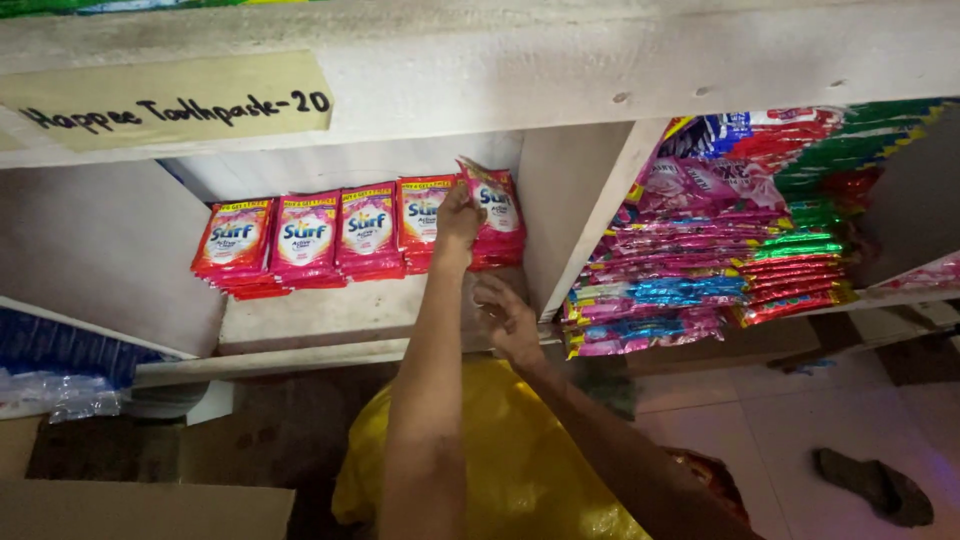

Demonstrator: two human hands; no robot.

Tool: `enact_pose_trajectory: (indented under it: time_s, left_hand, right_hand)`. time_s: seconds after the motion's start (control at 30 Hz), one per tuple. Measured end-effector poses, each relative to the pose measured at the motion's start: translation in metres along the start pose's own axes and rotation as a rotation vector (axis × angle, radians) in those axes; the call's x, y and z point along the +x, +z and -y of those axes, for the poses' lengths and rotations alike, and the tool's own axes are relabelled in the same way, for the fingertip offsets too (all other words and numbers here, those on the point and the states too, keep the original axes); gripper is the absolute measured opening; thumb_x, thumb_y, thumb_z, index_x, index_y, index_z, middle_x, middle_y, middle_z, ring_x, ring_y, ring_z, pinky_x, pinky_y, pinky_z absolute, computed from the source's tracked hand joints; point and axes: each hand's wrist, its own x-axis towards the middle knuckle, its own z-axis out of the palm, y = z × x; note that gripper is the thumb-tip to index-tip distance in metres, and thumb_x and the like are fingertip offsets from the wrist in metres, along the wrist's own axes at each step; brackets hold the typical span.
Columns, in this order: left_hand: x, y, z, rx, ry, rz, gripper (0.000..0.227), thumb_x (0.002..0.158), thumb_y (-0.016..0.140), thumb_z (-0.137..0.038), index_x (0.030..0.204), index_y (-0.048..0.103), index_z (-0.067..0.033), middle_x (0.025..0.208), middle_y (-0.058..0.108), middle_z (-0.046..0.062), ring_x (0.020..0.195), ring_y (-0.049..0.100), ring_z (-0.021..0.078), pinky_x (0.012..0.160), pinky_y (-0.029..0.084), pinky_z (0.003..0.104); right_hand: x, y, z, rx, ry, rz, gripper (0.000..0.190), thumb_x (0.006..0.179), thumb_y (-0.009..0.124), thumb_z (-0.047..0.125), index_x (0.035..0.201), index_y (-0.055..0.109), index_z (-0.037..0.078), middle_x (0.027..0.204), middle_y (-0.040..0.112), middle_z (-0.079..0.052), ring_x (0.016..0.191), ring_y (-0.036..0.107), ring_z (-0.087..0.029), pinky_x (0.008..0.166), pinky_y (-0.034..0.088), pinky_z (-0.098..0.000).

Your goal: The person repeatedly picks up small packets of Surf detergent from a cardboard box and places them onto a white shelf. They arrange the packets in neat rows, occasionally adjusting the alignment of the items already on the shelf.

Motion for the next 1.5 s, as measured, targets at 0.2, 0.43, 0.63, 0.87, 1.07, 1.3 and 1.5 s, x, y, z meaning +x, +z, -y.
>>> enact_pose_trajectory:
  time_s: [0.2, 0.43, 0.63, 0.87, 1.07, 1.3, 1.5]
  left_hand:
    - [0.01, 0.001, 0.015, 0.26, 0.226, -0.009, 0.06, 0.079, 0.055, 0.018, 0.135, 0.056, -0.0025, 0.107, 0.068, 0.008, 0.088, 0.063, 0.0167, 0.072, 0.052, 0.028]
    - [-0.022, 0.006, -0.009, 1.053, 0.726, -0.153, 0.061, 0.073, 0.075, -0.001, 0.132, 0.06, -0.0013, 0.123, 0.066, 0.019, 0.115, 0.062, 0.0379, 0.095, 0.05, 0.05]
    - [-0.065, 0.02, -0.035, 1.234, 0.622, -0.122, 0.051, 0.082, 0.082, -0.023, 0.127, 0.064, -0.0067, 0.133, 0.057, 0.023, 0.121, 0.052, 0.0398, 0.1, 0.041, 0.055]
    - [-0.056, 0.02, -0.03, 1.346, 0.519, -0.053, 0.053, 0.078, 0.083, -0.028, 0.126, 0.066, -0.0127, 0.137, 0.053, 0.023, 0.127, 0.046, 0.0479, 0.105, 0.034, 0.062]
    - [-0.052, 0.018, -0.022, 1.41, 0.391, 0.015, 0.051, 0.088, 0.078, -0.028, 0.133, 0.061, -0.0111, 0.143, 0.048, 0.024, 0.131, 0.042, 0.0511, 0.11, 0.032, 0.062]
    - [-0.06, -0.016, -0.057, 1.27, 0.609, 0.037, 0.048, 0.085, 0.071, -0.01, 0.132, 0.059, -0.006, 0.125, 0.062, 0.023, 0.105, 0.064, 0.0426, 0.09, 0.052, 0.053]
    - [-0.126, -0.078, -0.17, 1.301, 0.669, -0.019, 0.048, 0.08, 0.07, -0.003, 0.128, 0.06, -0.0003, 0.116, 0.066, 0.029, 0.1, 0.065, 0.0484, 0.085, 0.055, 0.053]
  right_hand:
    - [0.0, 0.001, -0.001, -0.055, 0.039, -0.014, 0.053, 0.087, 0.061, -0.016, 0.137, 0.059, 0.003, 0.151, 0.051, -0.011, 0.127, 0.059, -0.018, 0.107, 0.049, -0.0316]
    - [0.001, -0.001, 0.0, -0.177, -0.151, 0.04, 0.049, 0.086, 0.064, -0.015, 0.132, 0.061, 0.002, 0.15, 0.054, -0.01, 0.129, 0.059, -0.019, 0.105, 0.051, -0.0311]
    - [0.001, 0.004, 0.02, -0.092, 0.003, 0.069, 0.063, 0.089, 0.064, -0.012, 0.148, 0.049, 0.004, 0.137, 0.059, -0.008, 0.124, 0.06, -0.017, 0.104, 0.05, -0.03]
    - [0.002, 0.006, 0.035, -0.143, 0.084, 0.057, 0.065, 0.087, 0.065, -0.011, 0.149, 0.048, 0.004, 0.131, 0.063, -0.007, 0.122, 0.063, -0.017, 0.102, 0.052, -0.0303]
    - [0.001, 0.003, 0.031, -0.033, 0.073, 0.107, 0.072, 0.081, 0.056, -0.012, 0.151, 0.046, 0.005, 0.136, 0.062, -0.007, 0.126, 0.061, -0.017, 0.105, 0.05, -0.0309]
    - [0.001, -0.027, -0.05, 0.42, 0.241, 0.011, 0.053, 0.094, 0.065, 0.003, 0.146, 0.058, 0.002, 0.136, 0.06, -0.013, 0.111, 0.065, -0.022, 0.089, 0.056, -0.0365]
    - [0.0, -0.031, -0.068, -0.267, -0.1, 0.147, 0.048, 0.097, 0.071, 0.002, 0.143, 0.057, 0.006, 0.135, 0.059, -0.009, 0.109, 0.06, -0.017, 0.09, 0.054, -0.029]
